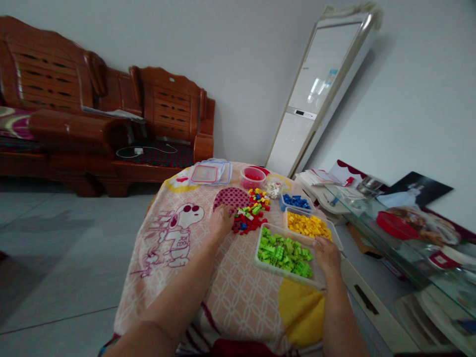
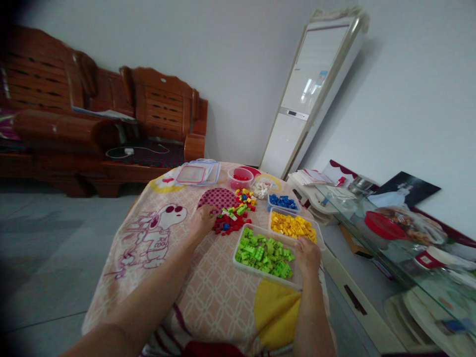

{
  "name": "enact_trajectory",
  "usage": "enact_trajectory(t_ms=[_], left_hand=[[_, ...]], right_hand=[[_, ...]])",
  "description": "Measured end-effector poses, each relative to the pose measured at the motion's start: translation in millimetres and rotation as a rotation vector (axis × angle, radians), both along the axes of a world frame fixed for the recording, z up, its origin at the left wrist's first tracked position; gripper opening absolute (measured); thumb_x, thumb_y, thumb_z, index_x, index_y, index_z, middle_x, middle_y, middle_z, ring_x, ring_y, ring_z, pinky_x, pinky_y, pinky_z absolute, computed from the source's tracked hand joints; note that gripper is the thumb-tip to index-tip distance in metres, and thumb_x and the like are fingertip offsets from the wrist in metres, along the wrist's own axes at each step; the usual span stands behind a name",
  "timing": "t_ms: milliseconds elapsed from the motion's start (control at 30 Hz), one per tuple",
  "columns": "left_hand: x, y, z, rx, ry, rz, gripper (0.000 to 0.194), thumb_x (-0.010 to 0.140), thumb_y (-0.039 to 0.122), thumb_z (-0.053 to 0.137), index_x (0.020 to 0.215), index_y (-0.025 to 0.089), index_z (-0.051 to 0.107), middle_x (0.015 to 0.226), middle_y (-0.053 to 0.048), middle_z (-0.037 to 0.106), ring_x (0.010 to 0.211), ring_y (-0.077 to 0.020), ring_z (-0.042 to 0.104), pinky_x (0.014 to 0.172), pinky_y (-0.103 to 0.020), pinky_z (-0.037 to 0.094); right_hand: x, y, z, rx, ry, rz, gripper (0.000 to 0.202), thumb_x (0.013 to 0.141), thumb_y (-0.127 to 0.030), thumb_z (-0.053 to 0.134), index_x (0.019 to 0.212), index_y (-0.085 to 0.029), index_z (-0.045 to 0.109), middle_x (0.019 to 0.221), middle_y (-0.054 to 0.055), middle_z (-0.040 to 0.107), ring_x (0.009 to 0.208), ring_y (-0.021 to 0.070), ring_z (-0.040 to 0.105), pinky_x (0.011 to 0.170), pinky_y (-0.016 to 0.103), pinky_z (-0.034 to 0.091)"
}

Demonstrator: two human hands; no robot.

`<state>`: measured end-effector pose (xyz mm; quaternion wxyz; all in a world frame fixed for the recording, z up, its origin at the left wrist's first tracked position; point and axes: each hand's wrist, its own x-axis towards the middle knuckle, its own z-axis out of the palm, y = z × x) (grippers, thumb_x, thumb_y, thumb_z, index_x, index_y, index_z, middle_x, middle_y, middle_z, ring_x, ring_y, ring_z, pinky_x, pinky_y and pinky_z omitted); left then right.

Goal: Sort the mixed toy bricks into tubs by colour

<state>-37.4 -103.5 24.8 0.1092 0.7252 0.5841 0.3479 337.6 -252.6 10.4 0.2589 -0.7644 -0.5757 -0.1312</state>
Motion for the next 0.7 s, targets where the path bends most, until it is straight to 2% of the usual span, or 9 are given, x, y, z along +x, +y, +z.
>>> enact_trajectory(t_ms=[167,367,533,700], left_hand=[[-7,0,-2.1,-0.12,0.14,0.01,0.023,0.079,0.014,0.055,0.094,0.016,0.073,0.1,-0.01,0.072,0.097,-0.0219,0.063,0.086,-0.029,0.047],[-3,0,-2.1,-0.043,0.001,0.006,0.022,0.083,0.019,0.055,0.094,0.016,0.074,0.095,-0.01,0.072,0.09,-0.0201,0.065,0.081,-0.028,0.048],[11,-4,-1.7,0.067,-0.225,-0.193,0.022,0.083,0.018,0.056,0.099,0.017,0.072,0.094,-0.006,0.072,0.084,-0.0152,0.065,0.08,-0.025,0.05],[29,-21,3.0,0.132,-0.365,-0.449,0.021,0.083,0.02,0.057,0.099,0.017,0.072,0.093,-0.006,0.072,0.084,-0.0151,0.065,0.079,-0.026,0.051]], right_hand=[[1,1,-1.6,-0.003,-0.004,0.009,0.041,0.08,-0.037,0.043,0.095,-0.014,0.073,0.094,0.013,0.073,0.087,0.0243,0.065,0.082,0.035,0.048],[1,1,-1.9,0.007,-0.004,0.009,0.042,0.08,-0.038,0.042,0.094,-0.014,0.073,0.097,0.013,0.073,0.089,0.0246,0.065,0.083,0.035,0.048],[-2,0,1.0,0.011,-0.003,0.0,0.042,0.081,-0.037,0.041,0.095,-0.013,0.073,0.095,0.013,0.073,0.087,0.0247,0.065,0.082,0.036,0.048],[-6,-1,4.8,0.011,0.01,0.008,0.039,0.08,-0.036,0.043,0.092,-0.015,0.073,0.093,0.012,0.073,0.086,0.0238,0.065,0.08,0.034,0.047]])
